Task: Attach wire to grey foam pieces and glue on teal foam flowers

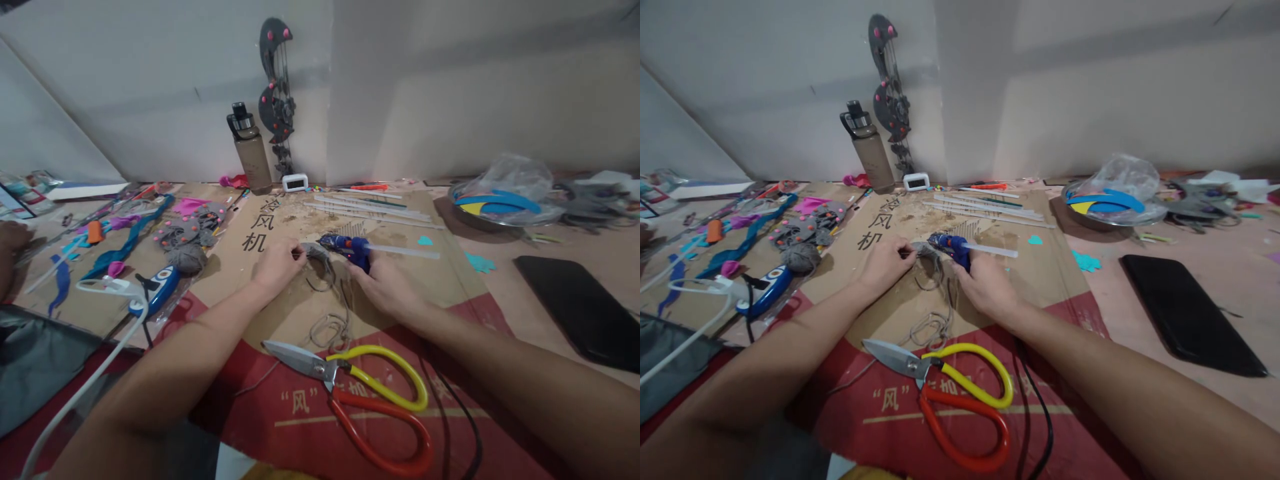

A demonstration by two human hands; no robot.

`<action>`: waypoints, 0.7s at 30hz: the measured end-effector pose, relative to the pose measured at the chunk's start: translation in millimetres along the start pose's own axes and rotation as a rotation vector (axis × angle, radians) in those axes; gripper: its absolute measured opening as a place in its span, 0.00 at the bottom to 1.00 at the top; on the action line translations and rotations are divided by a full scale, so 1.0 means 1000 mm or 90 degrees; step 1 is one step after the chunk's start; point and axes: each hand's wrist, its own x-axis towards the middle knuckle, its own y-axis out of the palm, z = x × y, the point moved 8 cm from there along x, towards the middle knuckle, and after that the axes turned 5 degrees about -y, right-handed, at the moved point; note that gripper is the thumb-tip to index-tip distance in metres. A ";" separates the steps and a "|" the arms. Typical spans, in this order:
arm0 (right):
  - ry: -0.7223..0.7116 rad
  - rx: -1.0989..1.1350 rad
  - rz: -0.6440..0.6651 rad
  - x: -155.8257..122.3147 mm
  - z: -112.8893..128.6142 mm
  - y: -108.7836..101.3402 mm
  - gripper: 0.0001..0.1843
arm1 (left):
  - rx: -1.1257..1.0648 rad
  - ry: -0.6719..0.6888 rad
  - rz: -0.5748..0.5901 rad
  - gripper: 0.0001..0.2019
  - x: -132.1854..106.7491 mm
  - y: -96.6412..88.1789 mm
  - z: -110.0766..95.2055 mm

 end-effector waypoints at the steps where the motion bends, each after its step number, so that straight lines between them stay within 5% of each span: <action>1: 0.007 -0.012 0.011 0.000 0.001 0.000 0.18 | 0.000 0.002 0.001 0.07 0.000 0.000 0.000; 11: 0.015 -0.066 0.053 0.001 0.005 0.000 0.19 | -0.004 0.002 0.020 0.07 0.000 0.002 0.002; 21: 0.034 0.010 -0.002 0.001 -0.006 -0.003 0.17 | 0.047 0.037 0.026 0.08 -0.003 0.001 -0.008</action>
